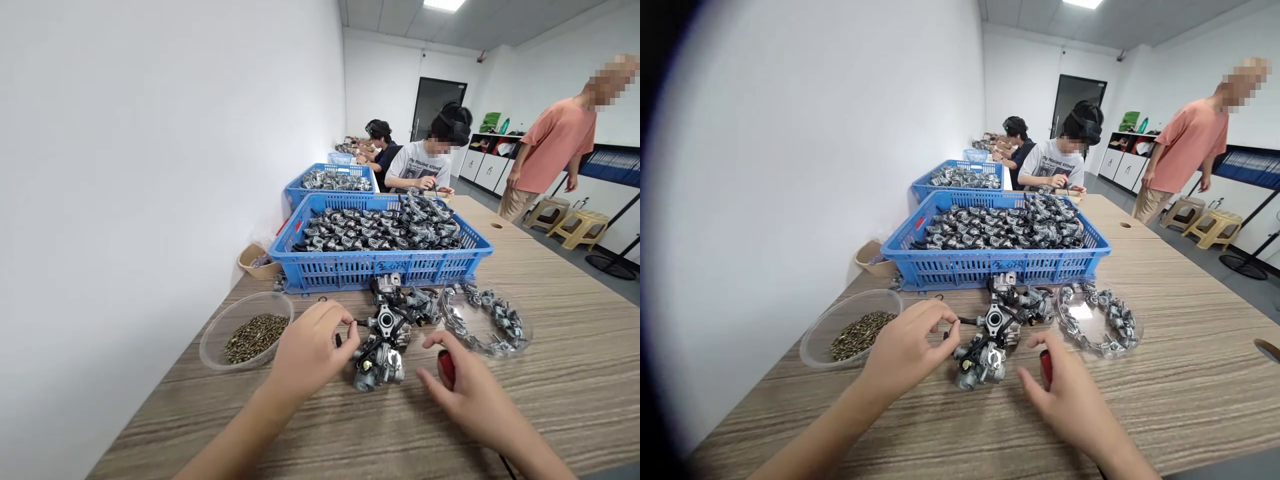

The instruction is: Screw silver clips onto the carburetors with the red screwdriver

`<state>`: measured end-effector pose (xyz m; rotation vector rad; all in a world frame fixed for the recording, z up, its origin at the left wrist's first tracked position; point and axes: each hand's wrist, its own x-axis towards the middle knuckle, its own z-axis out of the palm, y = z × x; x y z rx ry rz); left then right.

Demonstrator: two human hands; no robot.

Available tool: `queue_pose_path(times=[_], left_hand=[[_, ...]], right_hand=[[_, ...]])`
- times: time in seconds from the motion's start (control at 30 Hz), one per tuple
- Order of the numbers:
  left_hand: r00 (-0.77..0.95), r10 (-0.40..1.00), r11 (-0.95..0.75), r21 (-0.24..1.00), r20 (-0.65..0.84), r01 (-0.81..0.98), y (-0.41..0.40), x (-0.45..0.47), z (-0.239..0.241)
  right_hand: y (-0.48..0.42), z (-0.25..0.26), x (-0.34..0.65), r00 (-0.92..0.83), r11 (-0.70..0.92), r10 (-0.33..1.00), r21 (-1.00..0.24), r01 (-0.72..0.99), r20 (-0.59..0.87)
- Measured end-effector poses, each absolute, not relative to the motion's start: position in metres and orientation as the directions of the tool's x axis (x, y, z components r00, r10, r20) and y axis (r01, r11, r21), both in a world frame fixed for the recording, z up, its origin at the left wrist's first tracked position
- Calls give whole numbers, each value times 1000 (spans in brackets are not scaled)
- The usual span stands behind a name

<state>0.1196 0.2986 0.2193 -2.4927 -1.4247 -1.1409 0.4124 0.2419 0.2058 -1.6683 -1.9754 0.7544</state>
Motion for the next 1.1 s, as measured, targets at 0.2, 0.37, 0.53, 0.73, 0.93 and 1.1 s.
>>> queue_pose_path(times=[0.2,0.37,0.53,0.73,0.93,1.1], left_hand=[[368,708,-631,307,602,713,300,94,240],[633,731,-680,198,253,706,312,65,237],[571,818,-573,176,67,800,316,58,233],[462,881,-459,47,-103,887,316,69,236],[454,881,-460,-16,-133,888,315,93,231],[448,886,-453,-13,-119,892,316,93,227]], right_hand=[[250,182,453,5,54,992,-464,884,125],[253,171,452,67,1,984,-382,924,165],[250,164,444,89,-30,976,-280,959,201],[252,163,438,76,-35,978,-207,978,194],[259,162,439,20,22,987,-247,969,162],[264,156,445,-5,56,985,-294,954,174]])
